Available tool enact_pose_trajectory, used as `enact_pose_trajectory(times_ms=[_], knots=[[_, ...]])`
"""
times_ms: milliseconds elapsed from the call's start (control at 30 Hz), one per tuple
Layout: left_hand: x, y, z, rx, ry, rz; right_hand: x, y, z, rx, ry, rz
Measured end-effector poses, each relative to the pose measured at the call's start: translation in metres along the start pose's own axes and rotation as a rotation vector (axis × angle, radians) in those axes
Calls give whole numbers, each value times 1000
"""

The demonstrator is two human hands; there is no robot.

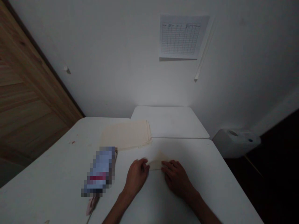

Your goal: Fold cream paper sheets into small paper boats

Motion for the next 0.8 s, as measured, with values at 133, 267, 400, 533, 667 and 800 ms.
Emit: enact_pose_trajectory(times_ms=[133, 267, 400, 533, 667, 800], knots=[[-11, -2, -3, -36, 142, 13, 0, 0, -1, -4, 9, 10], [-20, -4, -5, -102, 296, 42, -1, 1, -1, -17, 6, 16], [-19, -5, -7, -150, 349, 49, -2, 2, -2, -13, 9, 17], [-14, -5, -11, -183, 328, 43, -2, 3, -2, -4, 12, 20], [-12, -5, -12, -205, 322, 55, -2, 3, -3, -1, 7, 16], [-14, -5, -13, -228, 289, 95, -2, 3, -3, 7, -4, 10]])
Point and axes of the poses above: each hand's wrist, its own y-axis away from the middle knuckle, its own z-axis out of the palm, x = y × z, the point moved 5 cm from there along -y, towards the middle knuckle, and after that the axes turned 10 degrees about -x, right-handed, at the moved point
